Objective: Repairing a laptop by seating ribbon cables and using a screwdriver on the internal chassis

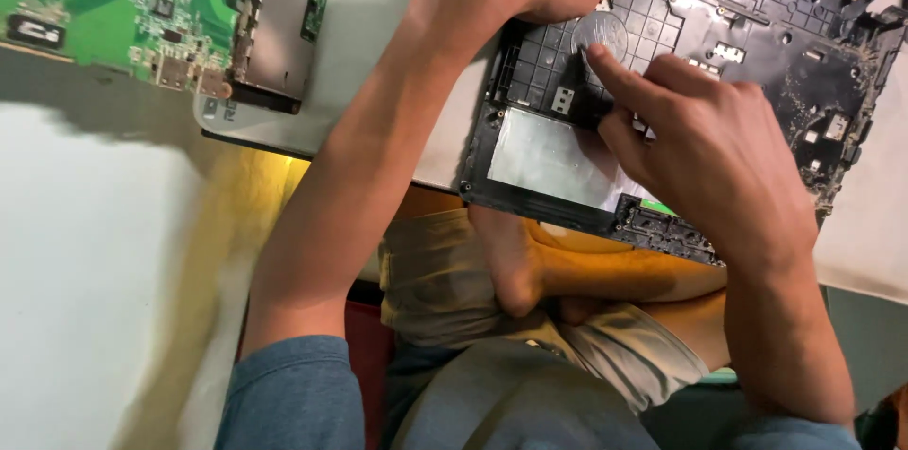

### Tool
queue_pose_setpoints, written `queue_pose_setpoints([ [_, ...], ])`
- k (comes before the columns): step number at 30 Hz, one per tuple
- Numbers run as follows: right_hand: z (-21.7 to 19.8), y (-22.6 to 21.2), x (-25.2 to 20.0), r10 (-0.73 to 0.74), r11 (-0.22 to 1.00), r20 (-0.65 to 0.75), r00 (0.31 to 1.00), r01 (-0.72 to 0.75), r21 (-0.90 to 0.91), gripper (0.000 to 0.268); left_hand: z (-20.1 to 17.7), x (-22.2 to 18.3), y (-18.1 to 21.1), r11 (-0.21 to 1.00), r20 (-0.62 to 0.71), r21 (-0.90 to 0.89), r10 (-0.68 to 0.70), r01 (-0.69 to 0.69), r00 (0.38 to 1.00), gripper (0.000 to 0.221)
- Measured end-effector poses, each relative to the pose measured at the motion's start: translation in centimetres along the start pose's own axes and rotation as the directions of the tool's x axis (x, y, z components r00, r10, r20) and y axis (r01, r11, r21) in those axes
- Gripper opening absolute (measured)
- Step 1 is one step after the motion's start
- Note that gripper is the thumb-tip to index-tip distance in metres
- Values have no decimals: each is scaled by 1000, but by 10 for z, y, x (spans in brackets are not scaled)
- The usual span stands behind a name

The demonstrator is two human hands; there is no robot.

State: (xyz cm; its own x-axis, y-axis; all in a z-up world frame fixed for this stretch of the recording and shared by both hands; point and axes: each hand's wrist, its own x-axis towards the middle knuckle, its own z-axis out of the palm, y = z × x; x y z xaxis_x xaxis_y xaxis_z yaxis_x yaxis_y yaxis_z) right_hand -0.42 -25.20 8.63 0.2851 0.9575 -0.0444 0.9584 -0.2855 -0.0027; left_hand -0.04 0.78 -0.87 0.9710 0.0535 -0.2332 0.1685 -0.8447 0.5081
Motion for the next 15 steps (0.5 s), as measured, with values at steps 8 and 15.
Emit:
queue_pose_setpoints([
  [8,0,1,3,-28,997,-50,998,25,-72,54,-24,-21,13,992,52,-50,-114,117,992,52],
  [15,5,1,3,-40,999,-69,997,40,5,52,-38,-30,21,988,77,-148,-40,51,996,61],
])
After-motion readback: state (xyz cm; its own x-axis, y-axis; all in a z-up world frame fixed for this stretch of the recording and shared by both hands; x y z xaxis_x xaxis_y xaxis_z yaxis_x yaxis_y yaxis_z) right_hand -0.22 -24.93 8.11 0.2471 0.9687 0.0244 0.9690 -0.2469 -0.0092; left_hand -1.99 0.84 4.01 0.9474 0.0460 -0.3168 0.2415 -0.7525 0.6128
